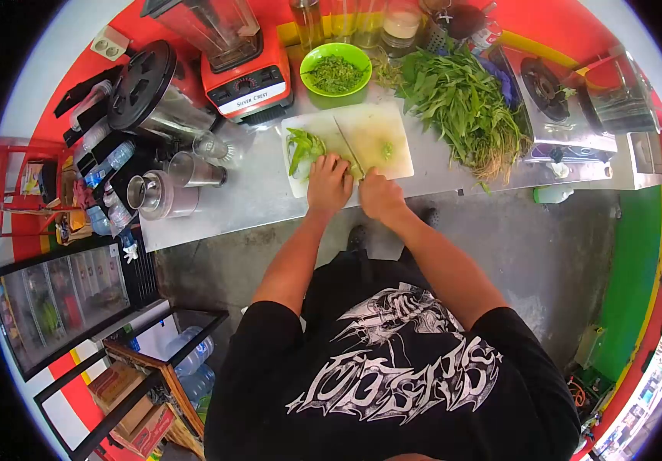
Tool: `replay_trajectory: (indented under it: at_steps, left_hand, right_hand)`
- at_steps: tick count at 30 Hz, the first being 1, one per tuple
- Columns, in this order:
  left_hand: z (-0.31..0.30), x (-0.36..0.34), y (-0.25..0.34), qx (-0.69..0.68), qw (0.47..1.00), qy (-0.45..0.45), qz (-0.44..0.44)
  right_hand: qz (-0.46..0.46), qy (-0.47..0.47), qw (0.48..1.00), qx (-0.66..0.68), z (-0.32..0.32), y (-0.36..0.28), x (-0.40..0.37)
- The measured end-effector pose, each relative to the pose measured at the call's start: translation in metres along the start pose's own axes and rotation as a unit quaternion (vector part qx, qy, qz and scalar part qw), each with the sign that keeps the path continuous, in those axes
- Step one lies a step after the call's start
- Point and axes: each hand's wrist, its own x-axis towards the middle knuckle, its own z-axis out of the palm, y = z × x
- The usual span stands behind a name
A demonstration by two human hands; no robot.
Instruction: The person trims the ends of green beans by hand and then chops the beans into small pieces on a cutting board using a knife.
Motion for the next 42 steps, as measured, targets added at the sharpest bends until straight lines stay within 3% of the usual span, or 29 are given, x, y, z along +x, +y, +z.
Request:
replay_trajectory:
  at_steps: [6, 10, 16, 21, 29, 34, 42]
  left_hand:
    - [0.0, 0.001, -0.001, -0.002, 1.0, -0.004, -0.002]
    - [-0.003, -0.001, 0.001, -0.015, 1.0, 0.0, 0.004]
    - [-0.002, 0.0, 0.001, -0.005, 1.0, -0.015, -0.013]
    - [-0.004, 0.0, 0.002, 0.005, 1.0, -0.01, -0.007]
    - [-0.002, -0.001, -0.001, 0.0, 1.0, -0.013, -0.008]
    - [-0.003, 0.001, 0.001, -0.009, 1.0, 0.003, 0.001]
    - [-0.003, 0.001, -0.002, -0.01, 1.0, -0.007, -0.004]
  right_hand:
    - [0.029, -0.017, 0.999, 0.016, 0.009, -0.002, -0.018]
    - [-0.008, 0.007, 1.0, 0.0, 0.003, -0.001, -0.005]
    - [0.036, -0.033, 0.999, 0.021, 0.008, -0.005, -0.013]
    - [-0.014, -0.017, 1.0, -0.01, 0.006, -0.002, 0.002]
    - [0.017, -0.016, 1.0, 0.02, 0.007, -0.003, -0.014]
    - [-0.03, -0.027, 0.998, -0.041, -0.004, -0.001, 0.005]
    - [0.007, -0.018, 1.0, -0.006, 0.004, -0.007, -0.004]
